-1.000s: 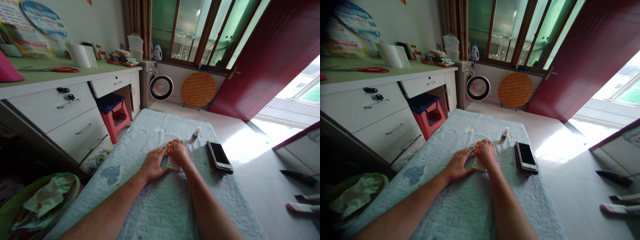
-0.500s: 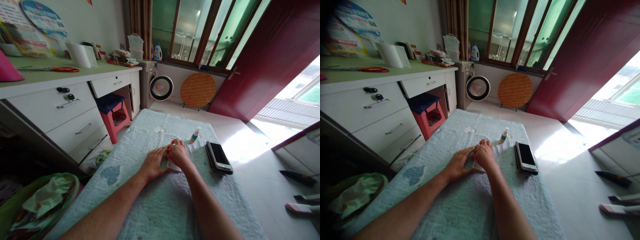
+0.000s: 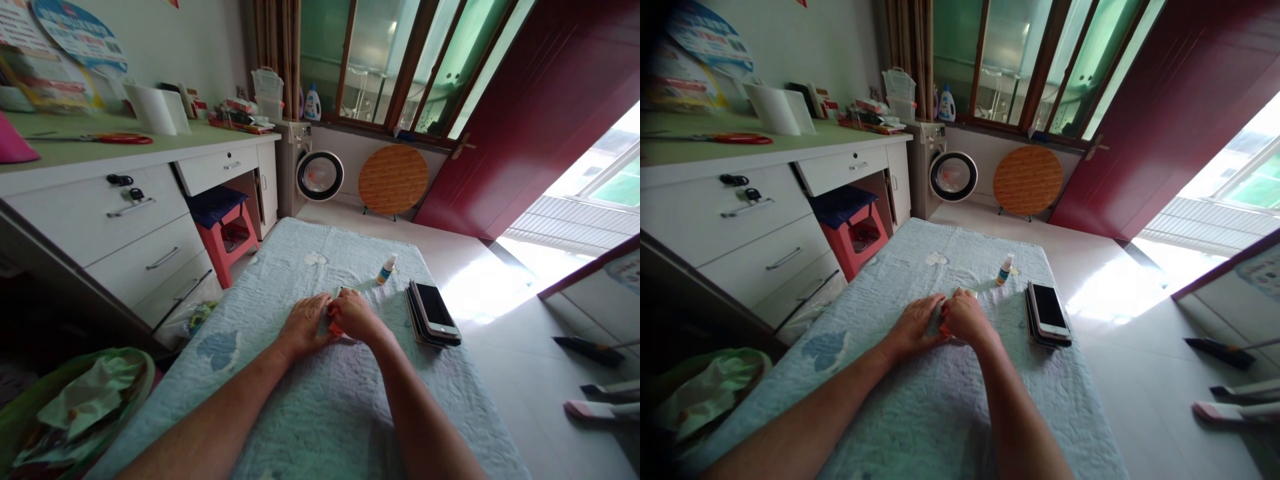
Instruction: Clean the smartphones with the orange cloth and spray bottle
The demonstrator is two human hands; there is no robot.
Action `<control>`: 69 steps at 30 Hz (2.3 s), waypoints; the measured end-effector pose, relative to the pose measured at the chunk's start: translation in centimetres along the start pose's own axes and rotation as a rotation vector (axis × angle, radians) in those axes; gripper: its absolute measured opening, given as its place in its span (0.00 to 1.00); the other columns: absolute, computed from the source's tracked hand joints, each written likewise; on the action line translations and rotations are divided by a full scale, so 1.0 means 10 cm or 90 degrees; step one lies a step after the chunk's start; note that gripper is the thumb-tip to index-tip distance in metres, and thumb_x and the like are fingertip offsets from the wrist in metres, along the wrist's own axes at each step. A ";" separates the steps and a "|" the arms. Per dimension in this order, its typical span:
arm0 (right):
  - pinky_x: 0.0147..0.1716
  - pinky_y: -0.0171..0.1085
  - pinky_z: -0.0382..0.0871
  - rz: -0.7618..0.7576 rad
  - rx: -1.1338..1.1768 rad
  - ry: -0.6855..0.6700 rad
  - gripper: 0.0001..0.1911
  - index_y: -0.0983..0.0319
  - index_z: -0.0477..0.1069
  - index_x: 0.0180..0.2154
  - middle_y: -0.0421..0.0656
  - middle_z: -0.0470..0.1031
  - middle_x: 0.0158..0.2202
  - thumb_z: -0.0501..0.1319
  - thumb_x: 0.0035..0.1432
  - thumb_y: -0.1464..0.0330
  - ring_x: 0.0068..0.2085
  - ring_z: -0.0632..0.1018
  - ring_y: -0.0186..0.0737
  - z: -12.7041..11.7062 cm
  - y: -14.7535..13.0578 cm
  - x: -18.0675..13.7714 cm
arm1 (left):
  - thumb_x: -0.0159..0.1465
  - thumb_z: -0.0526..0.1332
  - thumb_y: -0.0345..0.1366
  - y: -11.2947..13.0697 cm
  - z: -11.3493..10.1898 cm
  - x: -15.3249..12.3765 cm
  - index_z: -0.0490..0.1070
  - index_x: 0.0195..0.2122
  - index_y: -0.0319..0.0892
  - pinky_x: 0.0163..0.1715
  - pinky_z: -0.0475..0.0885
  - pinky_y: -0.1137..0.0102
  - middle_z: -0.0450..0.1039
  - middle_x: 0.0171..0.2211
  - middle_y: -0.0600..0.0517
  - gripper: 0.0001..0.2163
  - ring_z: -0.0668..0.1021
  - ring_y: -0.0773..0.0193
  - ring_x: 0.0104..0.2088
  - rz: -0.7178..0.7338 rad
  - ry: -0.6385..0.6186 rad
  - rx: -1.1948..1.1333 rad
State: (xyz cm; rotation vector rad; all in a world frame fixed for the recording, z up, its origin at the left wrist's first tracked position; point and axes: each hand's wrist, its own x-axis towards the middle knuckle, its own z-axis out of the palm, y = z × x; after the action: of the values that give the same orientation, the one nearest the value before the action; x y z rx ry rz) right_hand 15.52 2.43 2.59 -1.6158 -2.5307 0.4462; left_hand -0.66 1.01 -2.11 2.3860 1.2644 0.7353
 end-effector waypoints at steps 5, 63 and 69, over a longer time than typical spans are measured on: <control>0.43 0.34 0.61 -0.045 0.027 -0.048 0.15 0.61 0.80 0.33 0.45 0.76 0.32 0.55 0.52 0.77 0.42 0.72 0.40 -0.06 -0.08 -0.07 | 0.54 0.65 0.51 0.00 0.00 0.01 0.60 0.59 0.42 0.57 0.65 0.52 0.67 0.57 0.39 0.34 0.71 0.45 0.56 0.010 0.004 0.002; 0.32 0.30 0.60 0.051 0.191 0.029 0.13 0.64 0.76 0.33 0.43 0.77 0.31 0.57 0.46 0.78 0.32 0.74 0.35 -0.10 0.30 -0.26 | 0.56 0.66 0.53 0.05 -0.10 0.00 0.68 0.58 0.47 0.58 0.60 0.55 0.69 0.58 0.50 0.30 0.67 0.48 0.58 -0.004 -0.090 -0.002; 0.38 0.31 0.60 0.094 0.142 0.165 0.11 0.63 0.76 0.33 0.44 0.73 0.33 0.56 0.51 0.77 0.36 0.72 0.36 0.05 0.36 -0.15 | 0.56 0.65 0.54 0.04 -0.11 -0.01 0.66 0.59 0.49 0.58 0.60 0.55 0.70 0.58 0.51 0.31 0.67 0.47 0.57 0.006 -0.083 -0.004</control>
State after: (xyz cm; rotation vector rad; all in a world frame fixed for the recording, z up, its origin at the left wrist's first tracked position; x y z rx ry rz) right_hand 19.14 2.39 1.10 -1.6607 -2.1049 0.4794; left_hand -1.07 0.73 -1.08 2.3940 1.1961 0.5746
